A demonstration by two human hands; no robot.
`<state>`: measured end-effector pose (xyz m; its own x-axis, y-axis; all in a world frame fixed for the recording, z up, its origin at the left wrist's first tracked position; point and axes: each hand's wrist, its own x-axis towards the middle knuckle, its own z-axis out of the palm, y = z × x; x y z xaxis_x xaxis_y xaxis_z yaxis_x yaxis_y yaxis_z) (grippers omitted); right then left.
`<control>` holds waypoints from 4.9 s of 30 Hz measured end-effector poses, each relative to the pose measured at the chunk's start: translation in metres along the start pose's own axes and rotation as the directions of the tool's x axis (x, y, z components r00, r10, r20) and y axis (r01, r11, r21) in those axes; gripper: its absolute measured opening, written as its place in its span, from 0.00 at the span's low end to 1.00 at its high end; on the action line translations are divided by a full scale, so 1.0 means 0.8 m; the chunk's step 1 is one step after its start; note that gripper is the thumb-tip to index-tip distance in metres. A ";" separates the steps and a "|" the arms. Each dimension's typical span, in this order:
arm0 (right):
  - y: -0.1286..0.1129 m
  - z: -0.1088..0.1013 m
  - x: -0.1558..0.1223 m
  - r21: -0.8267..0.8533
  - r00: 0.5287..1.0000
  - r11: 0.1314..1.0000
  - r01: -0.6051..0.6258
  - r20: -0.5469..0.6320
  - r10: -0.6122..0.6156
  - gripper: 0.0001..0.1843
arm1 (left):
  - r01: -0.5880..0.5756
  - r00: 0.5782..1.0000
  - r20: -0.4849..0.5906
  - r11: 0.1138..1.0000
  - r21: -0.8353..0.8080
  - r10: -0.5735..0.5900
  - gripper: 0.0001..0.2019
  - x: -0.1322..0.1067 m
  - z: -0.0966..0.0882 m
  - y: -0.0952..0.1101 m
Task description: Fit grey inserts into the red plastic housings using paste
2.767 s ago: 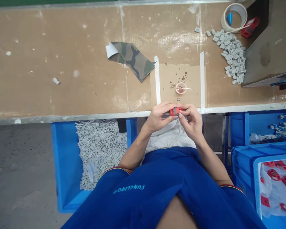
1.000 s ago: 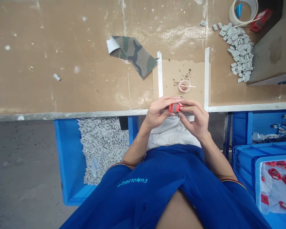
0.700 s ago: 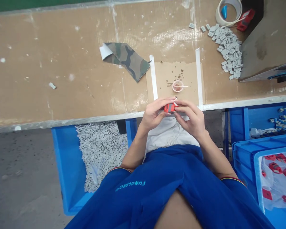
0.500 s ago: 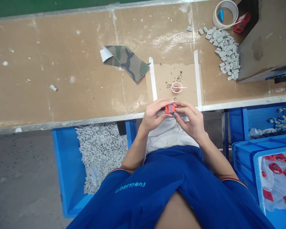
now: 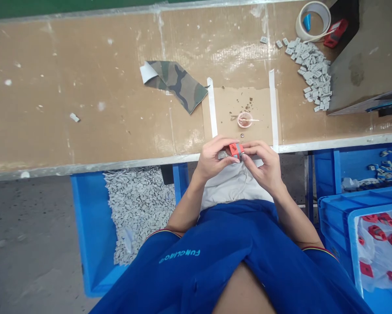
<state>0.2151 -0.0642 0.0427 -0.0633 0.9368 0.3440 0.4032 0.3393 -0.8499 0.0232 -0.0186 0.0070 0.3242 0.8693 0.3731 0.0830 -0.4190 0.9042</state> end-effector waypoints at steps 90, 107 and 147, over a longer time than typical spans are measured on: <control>-0.078 -0.012 -0.012 -0.104 0.964 0.974 0.201 -0.156 -0.216 0.23 | 0.303 0.925 0.095 0.565 -0.767 -0.367 0.27 -0.011 0.032 0.103; -0.088 -0.019 -0.008 -0.037 0.983 0.983 0.178 0.042 -0.176 0.14 | 0.445 0.834 0.249 0.335 -0.830 -0.492 0.23 -0.023 0.035 0.115; -0.093 -0.003 -0.003 0.030 0.990 0.991 0.128 0.061 -0.129 0.12 | 0.463 0.823 0.268 0.317 -0.828 -0.501 0.27 -0.027 0.027 0.109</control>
<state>0.1871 -0.0915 0.1062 -0.1709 0.8884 0.4260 0.3640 0.4587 -0.8106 0.0440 -0.0801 0.0732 0.4777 0.8549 -0.2022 -0.6039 0.4867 0.6312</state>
